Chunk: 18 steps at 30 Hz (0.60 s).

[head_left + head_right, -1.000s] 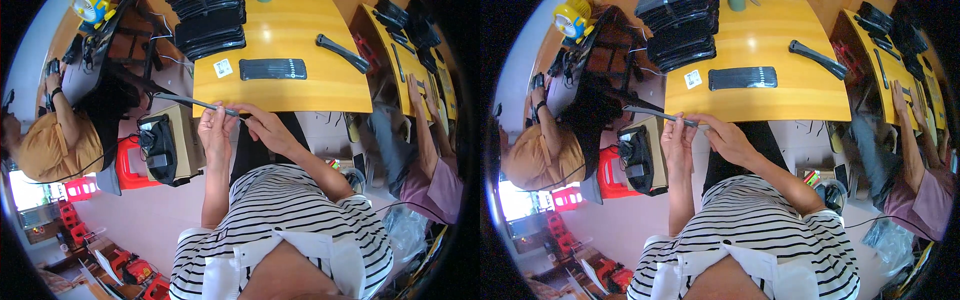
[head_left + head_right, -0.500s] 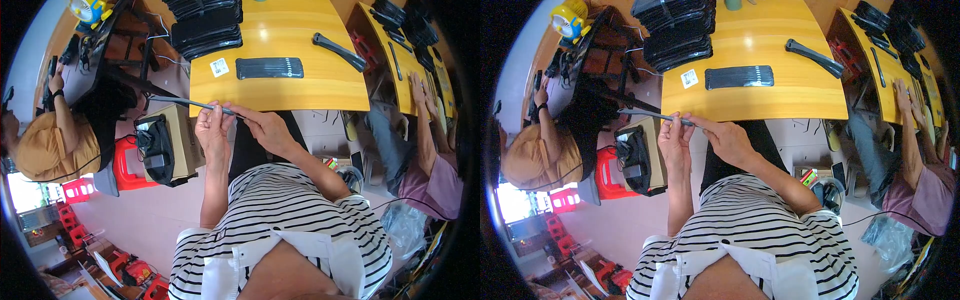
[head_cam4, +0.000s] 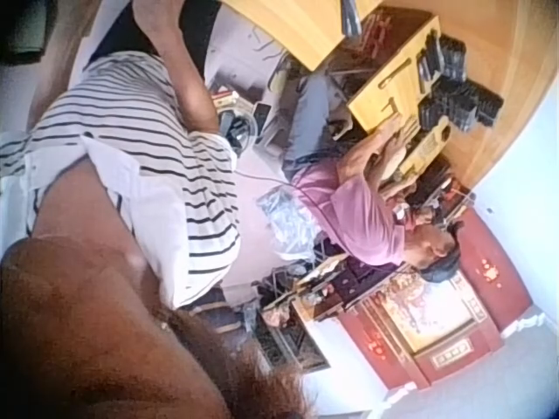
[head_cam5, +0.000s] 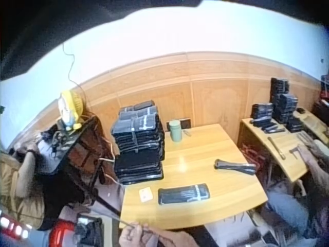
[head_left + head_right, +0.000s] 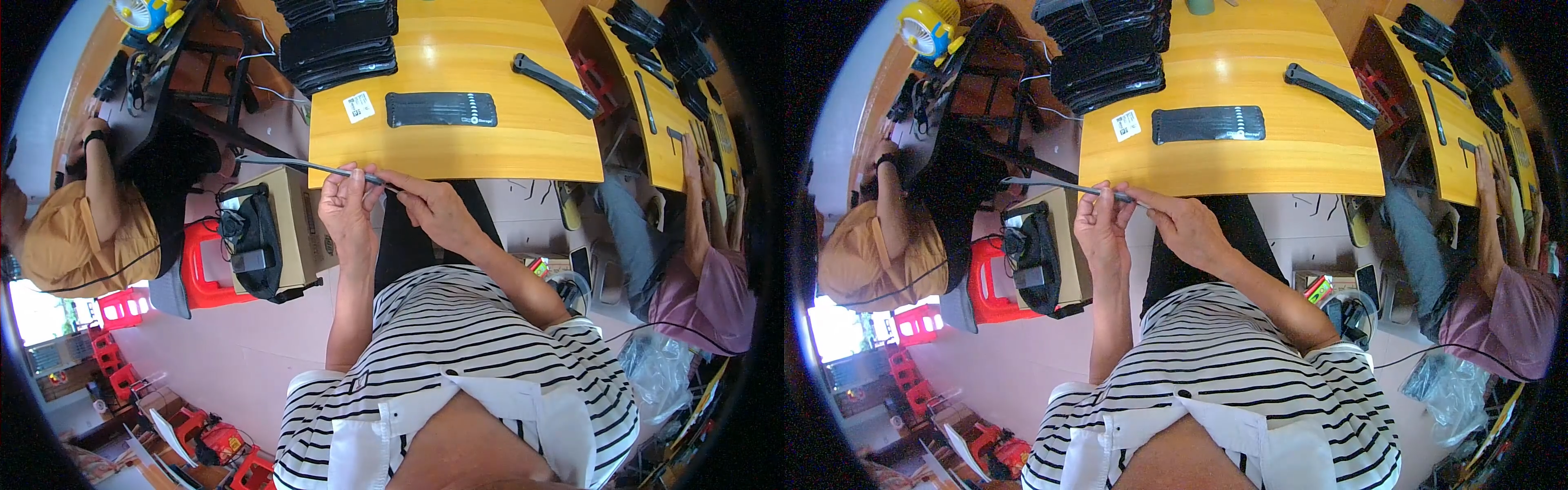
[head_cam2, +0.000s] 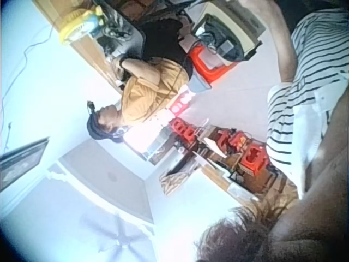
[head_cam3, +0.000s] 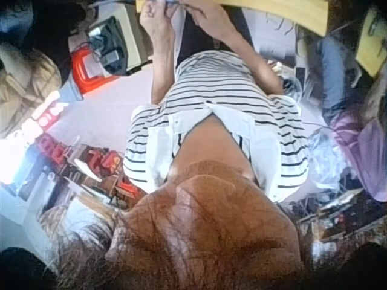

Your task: Assembling black leather or plastic straps by attaching hardware components using a small hand tool.

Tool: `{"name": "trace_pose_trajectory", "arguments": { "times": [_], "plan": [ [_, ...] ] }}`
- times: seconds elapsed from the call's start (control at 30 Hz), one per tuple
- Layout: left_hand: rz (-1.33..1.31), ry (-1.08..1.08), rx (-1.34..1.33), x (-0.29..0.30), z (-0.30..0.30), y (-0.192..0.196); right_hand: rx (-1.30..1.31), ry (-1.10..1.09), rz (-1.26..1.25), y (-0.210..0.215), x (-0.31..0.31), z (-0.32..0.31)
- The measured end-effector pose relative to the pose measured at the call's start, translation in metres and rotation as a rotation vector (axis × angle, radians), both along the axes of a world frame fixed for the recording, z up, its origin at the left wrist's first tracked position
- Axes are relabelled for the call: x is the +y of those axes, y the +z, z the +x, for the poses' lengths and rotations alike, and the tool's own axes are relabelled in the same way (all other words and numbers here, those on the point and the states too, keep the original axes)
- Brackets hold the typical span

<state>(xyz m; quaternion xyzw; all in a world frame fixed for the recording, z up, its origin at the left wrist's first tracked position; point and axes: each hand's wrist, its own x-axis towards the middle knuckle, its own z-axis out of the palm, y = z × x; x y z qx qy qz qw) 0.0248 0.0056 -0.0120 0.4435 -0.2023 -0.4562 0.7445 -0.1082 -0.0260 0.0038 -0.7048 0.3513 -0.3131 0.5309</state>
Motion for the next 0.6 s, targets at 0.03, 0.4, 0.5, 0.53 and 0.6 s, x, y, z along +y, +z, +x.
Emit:
{"name": "trace_pose_trajectory", "arguments": {
  "times": [0.03, 0.4, 0.5, 0.53, 0.6],
  "plan": [
    [0.000, 0.000, 0.000, 0.000, -0.001, 0.001, -0.022, -0.001, -0.002, -0.001, 0.000, 0.000],
    [-0.043, -0.006, 0.124, 0.000, -0.009, 0.005, 0.078, -0.075, 0.017, 0.004, 0.003, 0.000],
    [-0.017, -0.070, 0.235, 0.002, -0.010, 0.005, 0.146, -0.218, -0.291, -0.003, 0.005, 0.001],
    [-0.017, -0.070, 0.235, 0.002, -0.010, 0.004, 0.199, -0.227, -0.354, -0.004, 0.005, 0.000],
    [0.034, -0.066, 0.271, 0.002, -0.010, 0.002, 0.252, -0.236, -0.417, -0.007, 0.005, 0.000]
  ]
}}
